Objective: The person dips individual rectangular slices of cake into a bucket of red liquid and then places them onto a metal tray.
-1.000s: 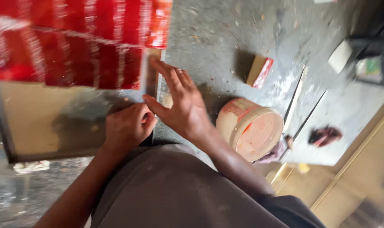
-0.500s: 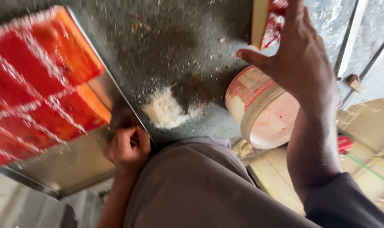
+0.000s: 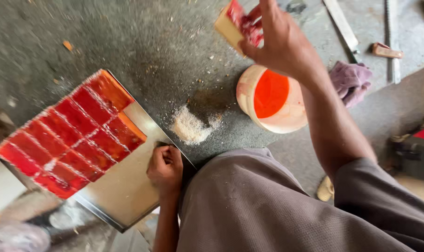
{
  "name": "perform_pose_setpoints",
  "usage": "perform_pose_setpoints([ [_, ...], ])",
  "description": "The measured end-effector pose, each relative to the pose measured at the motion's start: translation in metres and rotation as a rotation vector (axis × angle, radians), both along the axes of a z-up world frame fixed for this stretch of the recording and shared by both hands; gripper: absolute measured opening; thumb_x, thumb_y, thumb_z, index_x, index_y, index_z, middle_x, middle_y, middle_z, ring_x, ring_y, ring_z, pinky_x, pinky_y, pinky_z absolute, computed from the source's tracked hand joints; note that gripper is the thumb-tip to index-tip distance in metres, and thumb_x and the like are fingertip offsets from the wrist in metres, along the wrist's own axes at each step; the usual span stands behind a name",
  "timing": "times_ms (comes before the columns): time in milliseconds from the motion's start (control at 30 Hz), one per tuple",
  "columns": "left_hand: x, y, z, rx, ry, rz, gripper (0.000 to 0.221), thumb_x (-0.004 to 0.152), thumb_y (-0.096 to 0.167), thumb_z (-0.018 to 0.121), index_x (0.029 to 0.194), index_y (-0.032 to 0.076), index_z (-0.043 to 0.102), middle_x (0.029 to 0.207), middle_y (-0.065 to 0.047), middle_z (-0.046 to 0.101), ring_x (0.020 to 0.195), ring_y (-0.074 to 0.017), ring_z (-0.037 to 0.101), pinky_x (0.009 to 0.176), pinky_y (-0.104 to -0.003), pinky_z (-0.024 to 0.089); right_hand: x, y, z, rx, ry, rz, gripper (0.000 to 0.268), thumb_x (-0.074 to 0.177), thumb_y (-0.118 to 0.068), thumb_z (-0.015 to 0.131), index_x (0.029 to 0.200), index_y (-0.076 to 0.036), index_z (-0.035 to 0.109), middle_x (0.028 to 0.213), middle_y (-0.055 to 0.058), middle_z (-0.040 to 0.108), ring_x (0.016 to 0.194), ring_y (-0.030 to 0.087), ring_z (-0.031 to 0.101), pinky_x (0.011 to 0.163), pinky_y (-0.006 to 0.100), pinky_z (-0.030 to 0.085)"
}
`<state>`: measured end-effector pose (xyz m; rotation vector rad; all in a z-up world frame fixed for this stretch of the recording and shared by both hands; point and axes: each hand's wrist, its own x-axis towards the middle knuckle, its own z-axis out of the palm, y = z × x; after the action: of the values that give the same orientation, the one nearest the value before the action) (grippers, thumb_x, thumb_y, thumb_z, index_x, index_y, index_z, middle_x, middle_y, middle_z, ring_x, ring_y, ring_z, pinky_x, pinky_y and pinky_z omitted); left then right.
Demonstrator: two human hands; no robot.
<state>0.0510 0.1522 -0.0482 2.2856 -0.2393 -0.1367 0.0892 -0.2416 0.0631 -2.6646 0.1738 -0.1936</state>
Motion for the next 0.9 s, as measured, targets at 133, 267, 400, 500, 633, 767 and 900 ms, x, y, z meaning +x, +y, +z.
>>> perform_pose_setpoints([
  [133, 0.003, 0.002, -0.005, 0.003, -0.103, -0.01, 0.011, 0.092, 0.017, 0.072, 0.09, 0.009, 0.065, 0.072, -0.004, 0.068, 0.057, -0.0191, 0.065, 0.055, -0.033, 0.052, -0.046, 0.022, 0.037, 0.534, -0.025, -0.016, 0.086, 0.09, -0.007, 0.082, 0.156, -0.005, 0.028, 0.114, 0.013, 0.067, 0.109, 0.024, 0.069, 0.094, 0.038, 0.058],
  [267, 0.004, -0.001, -0.009, 0.003, -0.077, -0.01, 0.013, 0.09, 0.019, 0.073, 0.087, 0.011, 0.064, 0.066, -0.003, 0.067, 0.055, -0.0192, 0.065, 0.054, -0.035, 0.051, -0.097, 0.042, 0.046, 0.908, -0.039, -0.051, 0.085, 0.087, -0.007, 0.082, 0.157, -0.01, 0.033, 0.118, 0.007, 0.06, 0.116, 0.017, 0.06, 0.1, 0.036, 0.053],
  [400, 0.005, 0.007, -0.005, 0.004, -0.067, -0.079, 0.012, 0.09, 0.021, 0.072, 0.088, 0.011, 0.065, 0.062, -0.004, 0.066, 0.055, -0.0196, 0.067, 0.054, -0.035, 0.051, -0.133, 0.045, 0.041, 0.986, -0.057, -0.204, 0.08, 0.086, -0.009, 0.08, 0.154, -0.01, 0.038, 0.122, 0.007, 0.058, 0.116, 0.016, 0.059, 0.099, 0.034, 0.052],
  [500, 0.003, 0.008, -0.007, -0.012, -0.032, -0.056, 0.013, 0.09, 0.022, 0.071, 0.091, 0.011, 0.066, 0.067, -0.004, 0.069, 0.056, -0.0209, 0.068, 0.054, -0.037, 0.051, -0.157, 0.042, 0.042, 0.982, -0.086, -0.248, 0.077, 0.088, -0.012, 0.078, 0.154, -0.007, 0.038, 0.122, 0.007, 0.059, 0.113, 0.017, 0.061, 0.097, 0.034, 0.053],
  [633, 0.0, 0.005, -0.012, 0.039, -0.08, -0.043, 0.012, 0.09, 0.022, 0.071, 0.089, 0.011, 0.066, 0.067, -0.005, 0.071, 0.059, -0.022, 0.07, 0.056, -0.037, 0.052, -0.172, 0.044, 0.051, 0.949, -0.093, -0.315, 0.076, 0.087, -0.014, 0.079, 0.152, -0.005, 0.04, 0.121, 0.009, 0.06, 0.11, 0.018, 0.061, 0.094, 0.034, 0.054],
  [767, -0.002, 0.006, -0.017, 0.012, -0.074, -0.039, 0.015, 0.091, 0.023, 0.07, 0.092, 0.01, 0.064, 0.07, -0.005, 0.072, 0.06, -0.0217, 0.071, 0.057, -0.038, 0.052, -0.18, 0.044, 0.055, 0.947, -0.13, -0.282, 0.076, 0.088, -0.016, 0.079, 0.152, -0.005, 0.04, 0.121, 0.01, 0.062, 0.109, 0.018, 0.062, 0.095, 0.034, 0.055],
  [900, -0.005, 0.005, -0.017, -0.056, -0.124, -0.037, 0.021, 0.096, 0.029, 0.067, 0.103, 0.01, 0.063, 0.074, -0.004, 0.07, 0.062, -0.0207, 0.07, 0.057, -0.037, 0.052, -0.186, 0.042, 0.056, 0.932, -0.128, -0.296, 0.076, 0.087, -0.017, 0.079, 0.152, -0.006, 0.042, 0.123, 0.01, 0.061, 0.11, 0.018, 0.061, 0.095, 0.034, 0.055],
])
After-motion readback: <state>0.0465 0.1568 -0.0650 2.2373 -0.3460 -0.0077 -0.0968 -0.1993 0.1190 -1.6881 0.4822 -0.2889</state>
